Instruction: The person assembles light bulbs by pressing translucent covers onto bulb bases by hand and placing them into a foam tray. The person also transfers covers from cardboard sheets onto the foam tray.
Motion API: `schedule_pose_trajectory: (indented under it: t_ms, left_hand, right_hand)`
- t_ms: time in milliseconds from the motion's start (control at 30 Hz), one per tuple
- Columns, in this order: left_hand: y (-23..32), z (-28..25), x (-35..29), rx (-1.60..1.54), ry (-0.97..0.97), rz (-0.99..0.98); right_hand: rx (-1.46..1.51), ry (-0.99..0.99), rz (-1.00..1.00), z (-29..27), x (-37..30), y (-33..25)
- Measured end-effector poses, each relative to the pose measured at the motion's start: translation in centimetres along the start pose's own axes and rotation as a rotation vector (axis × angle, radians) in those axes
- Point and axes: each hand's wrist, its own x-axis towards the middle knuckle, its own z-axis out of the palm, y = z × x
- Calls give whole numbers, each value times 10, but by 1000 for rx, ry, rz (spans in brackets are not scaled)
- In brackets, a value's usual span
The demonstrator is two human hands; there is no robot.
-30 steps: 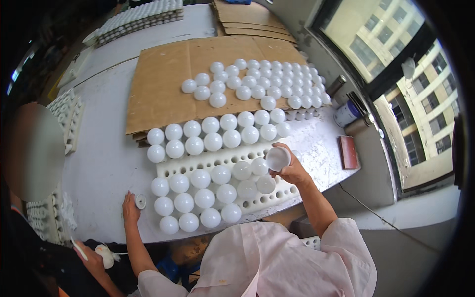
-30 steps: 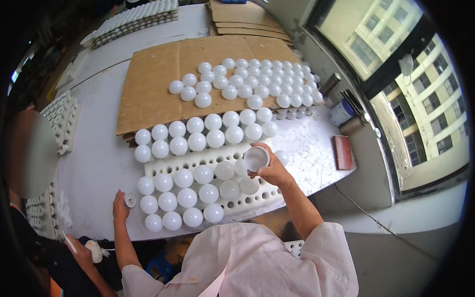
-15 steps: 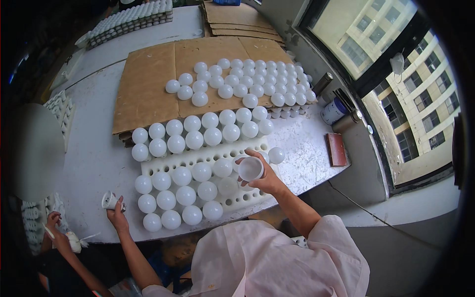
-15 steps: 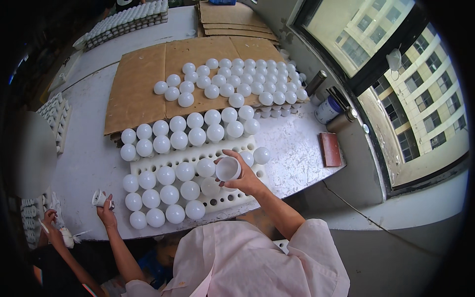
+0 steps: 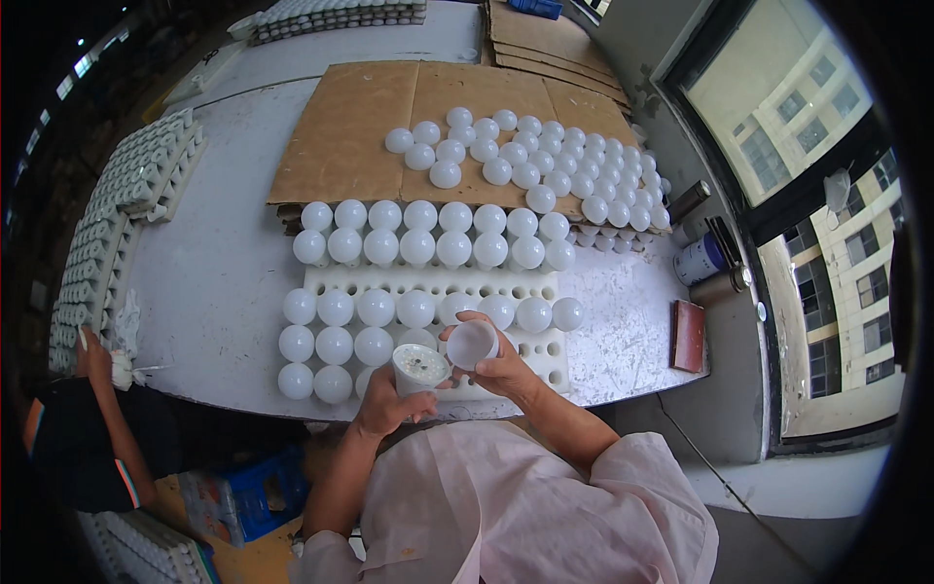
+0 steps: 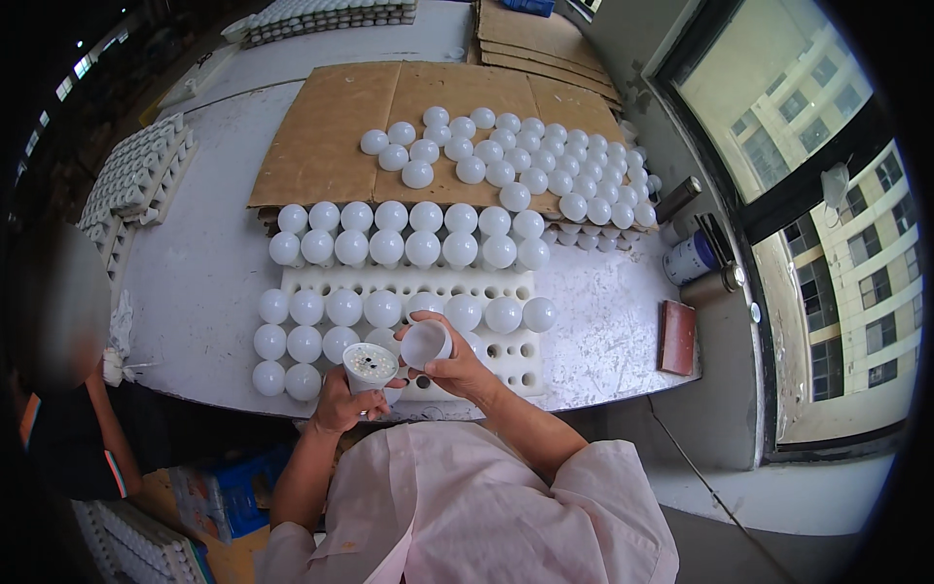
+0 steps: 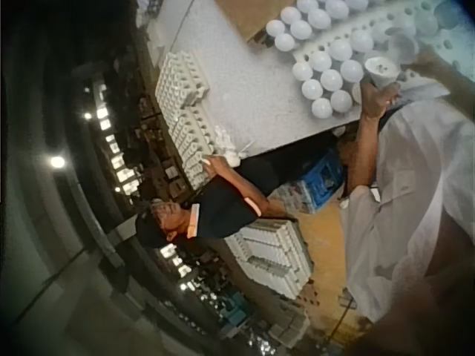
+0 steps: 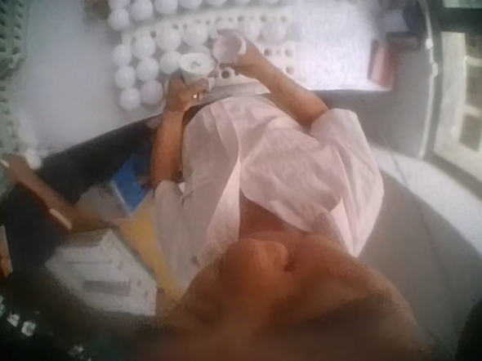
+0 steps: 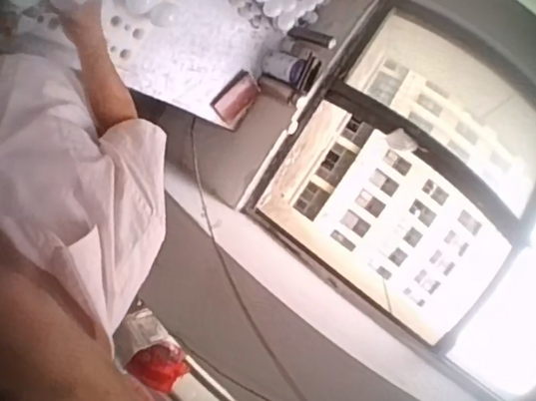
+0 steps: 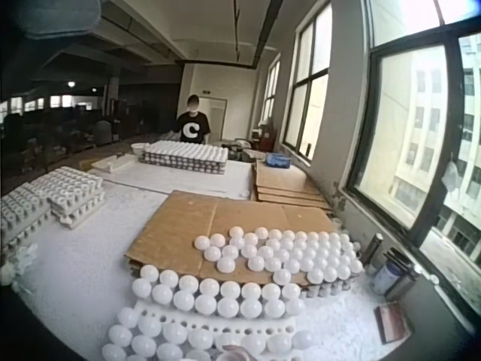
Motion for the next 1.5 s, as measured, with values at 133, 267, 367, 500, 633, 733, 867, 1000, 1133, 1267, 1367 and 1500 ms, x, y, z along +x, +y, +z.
schedule_pose_trajectory:
  t_ms: [133, 267, 367, 500, 633, 733, 867, 1000, 1133, 1267, 1367, 1500]
  left_hand:
    - [-7, 5, 1, 121, -31, -1]
    - [-14, 4, -1, 130, -43, 16]
    - [-17, 3, -2, 110, -56, 4]
    - [-11, 7, -6, 84, -35, -55]
    - [-9, 4, -9, 112, -43, -66]
    - [-6, 5, -11, 118, -42, -74]
    - [-2, -3, -14, 262, -28, -108]
    - [9, -3, -15, 363, 0, -172]
    - [9, -11, -15, 559, -51, -185]
    - [8, -13, -15, 570, -65, -252]
    - [6, -14, -16, 554, -68, -258]
    - [7, -14, -17, 547, -62, -254]
  right_hand:
    - [-82, -20, -76, -4, -5, 0]
    - [-197, -41, -99, -1, -8, 0]
    - [-248, -55, -100, -1, -9, 0]
    - [-265, -54, -83, 1, -11, -2]
    - [-316, -56, -40, 7, -11, -5]
    - [-409, -58, -62, 5, -10, -4]
    - [-891, -110, -115, 17, -9, -17]
    - [-1164, -203, -80, 37, -9, -26]
    - [-1394, -249, -43, 59, -11, -27]
    - [-1457, -276, -64, 63, -11, -19]
    - [-1464, -296, 16, 63, -10, -16]
    - [-1402, -336, -55, 55, -6, -8]
